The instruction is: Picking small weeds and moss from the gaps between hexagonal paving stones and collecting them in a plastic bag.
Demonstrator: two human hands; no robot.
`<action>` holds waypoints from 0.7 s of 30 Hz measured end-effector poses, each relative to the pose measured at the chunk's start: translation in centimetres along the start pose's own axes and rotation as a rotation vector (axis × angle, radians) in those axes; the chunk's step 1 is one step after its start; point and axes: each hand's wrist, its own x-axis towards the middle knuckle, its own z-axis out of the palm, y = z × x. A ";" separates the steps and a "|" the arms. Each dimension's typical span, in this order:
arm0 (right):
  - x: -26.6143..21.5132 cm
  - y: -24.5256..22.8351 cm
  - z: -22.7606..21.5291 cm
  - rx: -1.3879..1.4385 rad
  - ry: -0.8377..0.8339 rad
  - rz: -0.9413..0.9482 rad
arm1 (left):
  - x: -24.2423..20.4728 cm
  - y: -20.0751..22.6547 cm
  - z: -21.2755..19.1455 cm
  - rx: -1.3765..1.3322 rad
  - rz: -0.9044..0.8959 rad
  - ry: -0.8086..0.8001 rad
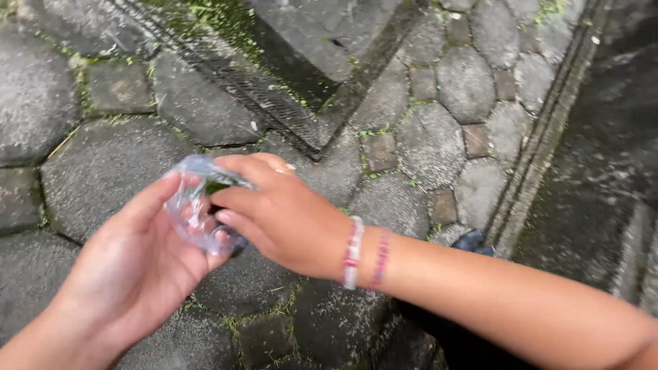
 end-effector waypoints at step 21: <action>-25.9 9.0 4.8 0.011 0.178 0.544 | -0.8 -5.1 1.3 0.626 -0.116 0.097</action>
